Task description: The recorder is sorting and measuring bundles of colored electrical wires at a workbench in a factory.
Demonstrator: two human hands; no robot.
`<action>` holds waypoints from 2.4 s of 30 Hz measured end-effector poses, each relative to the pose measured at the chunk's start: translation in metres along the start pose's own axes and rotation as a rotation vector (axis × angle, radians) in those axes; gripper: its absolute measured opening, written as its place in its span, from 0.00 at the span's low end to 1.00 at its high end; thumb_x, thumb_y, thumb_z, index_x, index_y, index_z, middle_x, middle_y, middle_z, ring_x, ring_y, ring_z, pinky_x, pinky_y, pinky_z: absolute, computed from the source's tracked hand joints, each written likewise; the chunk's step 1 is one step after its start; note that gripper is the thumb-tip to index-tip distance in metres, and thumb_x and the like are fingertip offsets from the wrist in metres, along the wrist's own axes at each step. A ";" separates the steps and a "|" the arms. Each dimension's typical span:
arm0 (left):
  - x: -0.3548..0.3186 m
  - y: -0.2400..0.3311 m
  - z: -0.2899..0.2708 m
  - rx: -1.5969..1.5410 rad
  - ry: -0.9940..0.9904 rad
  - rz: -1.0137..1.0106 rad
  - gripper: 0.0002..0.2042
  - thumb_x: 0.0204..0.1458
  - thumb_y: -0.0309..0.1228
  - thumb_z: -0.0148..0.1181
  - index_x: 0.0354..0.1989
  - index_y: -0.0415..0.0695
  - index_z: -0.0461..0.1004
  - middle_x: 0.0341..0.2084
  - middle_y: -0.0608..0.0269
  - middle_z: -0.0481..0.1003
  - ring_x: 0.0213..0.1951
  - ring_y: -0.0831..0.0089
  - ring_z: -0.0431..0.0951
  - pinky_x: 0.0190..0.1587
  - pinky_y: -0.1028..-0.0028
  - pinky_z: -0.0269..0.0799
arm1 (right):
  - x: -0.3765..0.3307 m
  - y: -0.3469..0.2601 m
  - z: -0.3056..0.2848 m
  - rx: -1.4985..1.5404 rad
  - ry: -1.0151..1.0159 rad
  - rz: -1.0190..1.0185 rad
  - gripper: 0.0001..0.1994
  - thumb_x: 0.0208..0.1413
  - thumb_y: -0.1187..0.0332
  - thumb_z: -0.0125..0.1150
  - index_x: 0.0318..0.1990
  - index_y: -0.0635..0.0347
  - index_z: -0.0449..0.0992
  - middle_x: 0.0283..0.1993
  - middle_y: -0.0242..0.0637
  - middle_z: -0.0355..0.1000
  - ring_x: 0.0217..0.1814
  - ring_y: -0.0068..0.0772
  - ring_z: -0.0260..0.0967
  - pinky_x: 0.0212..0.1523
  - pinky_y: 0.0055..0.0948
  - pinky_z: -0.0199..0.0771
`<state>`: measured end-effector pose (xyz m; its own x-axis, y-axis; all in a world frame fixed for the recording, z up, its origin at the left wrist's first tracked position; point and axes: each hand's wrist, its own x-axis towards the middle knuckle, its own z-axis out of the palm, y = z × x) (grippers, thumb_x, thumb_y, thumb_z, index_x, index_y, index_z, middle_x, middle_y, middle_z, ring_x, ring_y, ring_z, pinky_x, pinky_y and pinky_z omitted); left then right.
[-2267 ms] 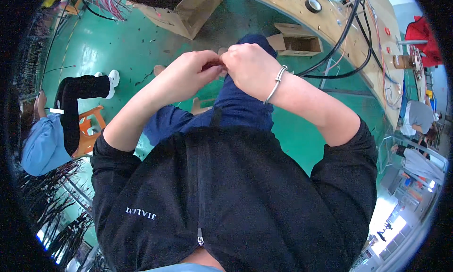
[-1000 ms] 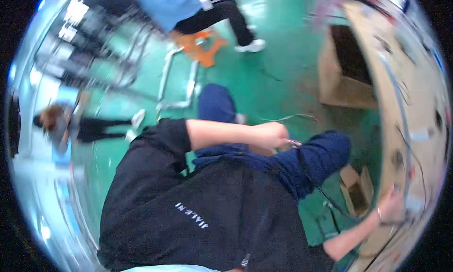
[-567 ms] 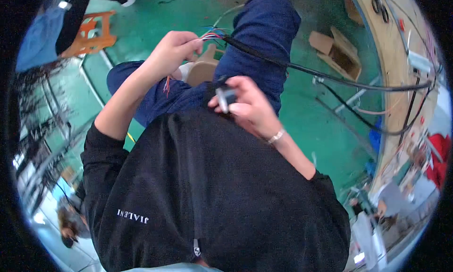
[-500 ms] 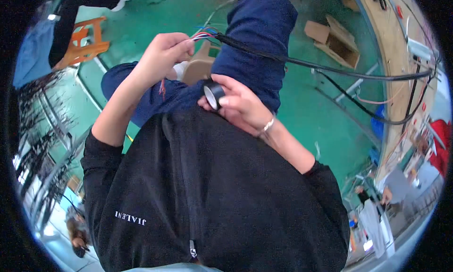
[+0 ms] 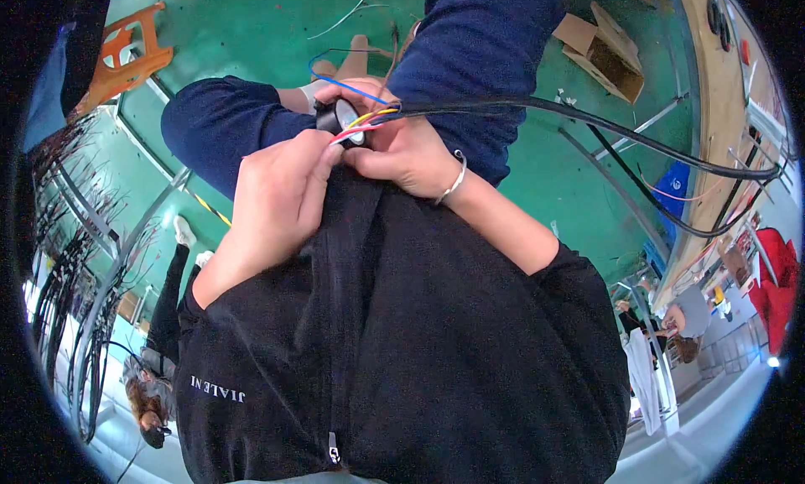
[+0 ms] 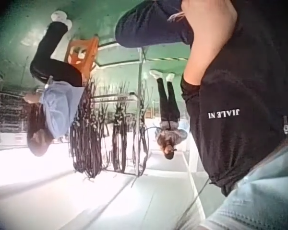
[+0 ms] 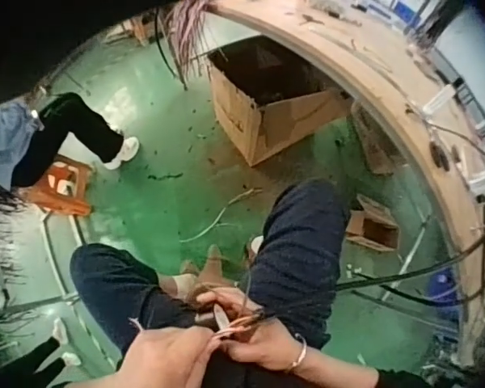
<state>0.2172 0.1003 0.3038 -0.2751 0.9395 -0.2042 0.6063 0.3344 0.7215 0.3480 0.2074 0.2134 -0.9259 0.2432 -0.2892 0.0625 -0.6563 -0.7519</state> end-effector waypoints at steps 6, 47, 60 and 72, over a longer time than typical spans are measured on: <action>-0.002 0.004 -0.002 -0.140 -0.044 -0.064 0.04 0.57 0.25 0.54 0.31 0.38 0.71 0.19 0.53 0.70 0.24 0.55 0.75 0.27 0.65 0.69 | -0.009 -0.009 -0.009 0.023 -0.018 0.079 0.34 0.42 0.82 0.63 0.62 0.62 0.62 0.63 0.33 0.62 0.63 0.26 0.60 0.66 0.30 0.58; 0.000 0.007 0.011 -0.774 -0.177 -0.172 0.08 0.62 0.25 0.50 0.37 0.32 0.73 0.24 0.55 0.79 0.30 0.69 0.82 0.34 0.73 0.76 | -0.045 -0.021 0.013 0.318 0.040 0.077 0.20 0.44 0.59 0.68 0.44 0.49 0.68 0.44 0.32 0.62 0.36 0.22 0.56 0.36 0.21 0.55; 0.001 -0.013 0.040 -0.372 0.015 0.195 0.05 0.59 0.26 0.53 0.33 0.37 0.71 0.21 0.48 0.73 0.25 0.50 0.77 0.28 0.64 0.70 | -0.077 -0.041 0.053 0.179 0.525 0.240 0.18 0.57 0.66 0.57 0.54 0.59 0.65 0.30 0.32 0.64 0.24 0.23 0.60 0.26 0.22 0.59; -0.014 -0.026 0.050 0.120 0.174 0.502 0.08 0.45 0.27 0.55 0.33 0.40 0.66 0.20 0.58 0.72 0.24 0.58 0.76 0.24 0.61 0.72 | -0.077 -0.061 0.082 0.232 0.487 0.138 0.26 0.59 0.55 0.59 0.55 0.69 0.67 0.35 0.37 0.71 0.24 0.19 0.60 0.26 0.18 0.63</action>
<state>0.2422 0.0822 0.2546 -0.0428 0.9631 0.2657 0.7733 -0.1364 0.6192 0.3850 0.1701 0.3299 -0.6320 0.4094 -0.6580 0.0365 -0.8324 -0.5530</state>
